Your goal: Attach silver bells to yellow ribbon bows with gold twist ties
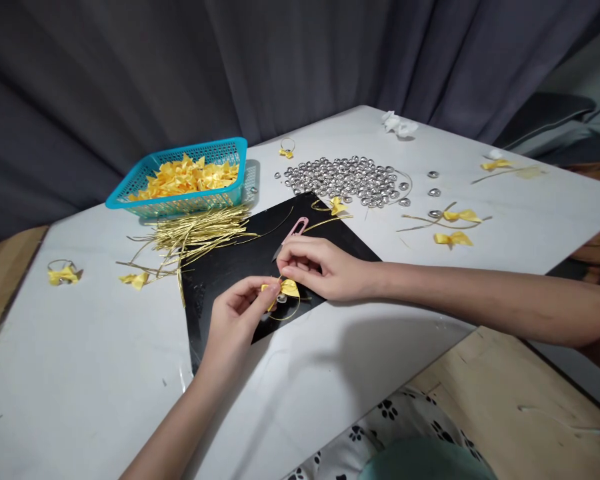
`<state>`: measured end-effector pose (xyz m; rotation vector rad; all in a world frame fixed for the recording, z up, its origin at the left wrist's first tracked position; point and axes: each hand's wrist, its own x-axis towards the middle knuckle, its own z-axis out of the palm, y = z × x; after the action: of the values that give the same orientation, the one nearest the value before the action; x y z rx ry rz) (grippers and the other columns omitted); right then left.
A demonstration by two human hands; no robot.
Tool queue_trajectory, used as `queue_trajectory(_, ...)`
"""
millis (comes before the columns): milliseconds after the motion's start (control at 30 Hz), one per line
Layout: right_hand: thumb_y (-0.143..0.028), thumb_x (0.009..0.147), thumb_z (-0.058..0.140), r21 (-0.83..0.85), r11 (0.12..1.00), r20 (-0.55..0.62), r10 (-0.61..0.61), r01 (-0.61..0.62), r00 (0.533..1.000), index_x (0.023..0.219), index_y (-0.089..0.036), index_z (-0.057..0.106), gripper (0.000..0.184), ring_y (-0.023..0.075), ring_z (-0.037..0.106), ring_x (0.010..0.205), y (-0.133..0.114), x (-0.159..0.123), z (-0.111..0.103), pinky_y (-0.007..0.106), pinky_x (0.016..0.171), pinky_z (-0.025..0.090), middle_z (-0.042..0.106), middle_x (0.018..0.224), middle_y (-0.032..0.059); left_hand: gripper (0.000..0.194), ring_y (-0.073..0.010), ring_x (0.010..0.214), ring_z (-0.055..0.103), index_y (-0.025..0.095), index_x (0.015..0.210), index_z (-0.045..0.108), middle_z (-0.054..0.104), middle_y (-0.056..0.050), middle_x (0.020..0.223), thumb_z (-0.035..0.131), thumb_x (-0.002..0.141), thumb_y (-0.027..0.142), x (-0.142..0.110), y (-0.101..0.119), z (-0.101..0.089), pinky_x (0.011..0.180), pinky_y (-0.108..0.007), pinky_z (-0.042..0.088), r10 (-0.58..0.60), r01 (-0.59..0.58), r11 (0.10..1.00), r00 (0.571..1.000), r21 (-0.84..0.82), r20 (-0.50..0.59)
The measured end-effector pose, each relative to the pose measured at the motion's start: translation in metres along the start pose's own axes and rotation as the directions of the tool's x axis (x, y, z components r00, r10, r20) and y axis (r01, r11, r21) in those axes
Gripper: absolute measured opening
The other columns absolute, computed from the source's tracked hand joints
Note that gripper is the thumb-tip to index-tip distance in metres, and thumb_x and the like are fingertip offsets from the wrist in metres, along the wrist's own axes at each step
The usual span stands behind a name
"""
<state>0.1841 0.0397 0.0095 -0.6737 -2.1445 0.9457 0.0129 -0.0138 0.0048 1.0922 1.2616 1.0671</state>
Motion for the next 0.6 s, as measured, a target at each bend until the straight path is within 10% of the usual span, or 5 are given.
queue_trajectory(600,-0.018,0.087,0.051,0.177,0.984,0.167,-0.052,0.022,0.985,0.101,-0.008,0.061,0.02,0.0058,0.042,0.061,0.0012,0.0017,-0.0088,0.018,0.051,0.034,0.05,0.079,0.0011,0.033,-0.0062,0.047,0.057,0.016,0.081,0.058,0.068,0.004,0.055,0.081,0.059,0.025,0.0018,0.0089,-0.0027,0.051,-0.015,0.044,-0.096,0.11,0.972,0.992,-0.208,0.076)
